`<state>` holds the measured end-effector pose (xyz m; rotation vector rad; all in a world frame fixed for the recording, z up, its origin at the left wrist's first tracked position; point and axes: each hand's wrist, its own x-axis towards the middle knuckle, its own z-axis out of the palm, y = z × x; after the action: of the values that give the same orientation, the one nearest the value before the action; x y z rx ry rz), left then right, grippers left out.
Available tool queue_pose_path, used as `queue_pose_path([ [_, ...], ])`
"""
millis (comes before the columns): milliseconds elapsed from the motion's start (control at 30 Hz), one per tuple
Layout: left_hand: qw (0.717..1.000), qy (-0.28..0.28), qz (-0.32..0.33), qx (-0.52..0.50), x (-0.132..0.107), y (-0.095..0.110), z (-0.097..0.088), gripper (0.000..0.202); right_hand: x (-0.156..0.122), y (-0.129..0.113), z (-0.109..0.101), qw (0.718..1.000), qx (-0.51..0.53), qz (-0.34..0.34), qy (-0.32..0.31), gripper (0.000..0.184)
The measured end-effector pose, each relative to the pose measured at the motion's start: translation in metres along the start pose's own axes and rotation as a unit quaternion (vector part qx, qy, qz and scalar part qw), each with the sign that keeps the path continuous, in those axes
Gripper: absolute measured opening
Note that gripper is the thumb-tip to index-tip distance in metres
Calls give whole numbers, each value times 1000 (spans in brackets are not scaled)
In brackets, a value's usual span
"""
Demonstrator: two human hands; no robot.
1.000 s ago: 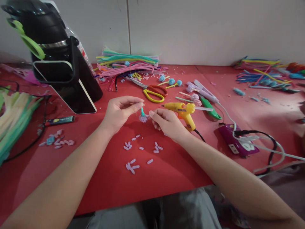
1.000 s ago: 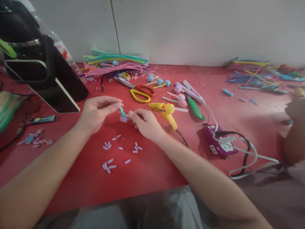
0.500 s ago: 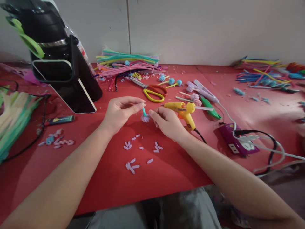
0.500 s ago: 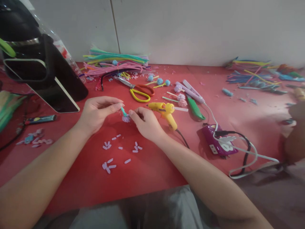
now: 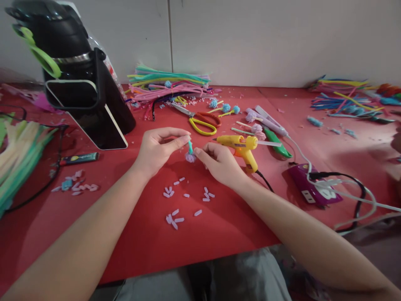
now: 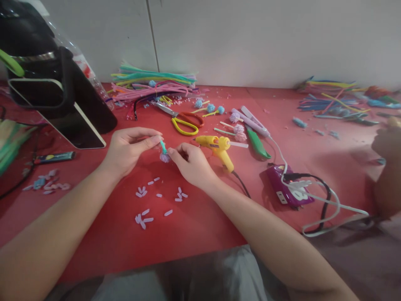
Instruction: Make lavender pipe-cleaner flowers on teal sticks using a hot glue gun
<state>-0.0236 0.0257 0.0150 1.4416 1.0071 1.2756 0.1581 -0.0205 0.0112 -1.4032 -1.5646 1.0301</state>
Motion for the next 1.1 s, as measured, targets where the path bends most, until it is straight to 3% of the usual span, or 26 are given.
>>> queue_pose_path([
  [300,1000,6,9,-8,1,-1,-1,18,-1,3,-1,1000,2,-2,0,36],
  [567,1000,18,16,-12,3,-3,-2,19,-1,1,-2,975,199,80,54,12],
  [733,1000,18,24,-10,3,-3,-2,19,0,-6,-2,959,249,136,9,3],
  [833,1000,4,24,-9,2,-3,-2,18,0,-7,-3,950,276,142,-11,9],
  [1100,999,-12,32,39,-1,4,-1,22,1,-3,-2,955,263,136,9,7],
])
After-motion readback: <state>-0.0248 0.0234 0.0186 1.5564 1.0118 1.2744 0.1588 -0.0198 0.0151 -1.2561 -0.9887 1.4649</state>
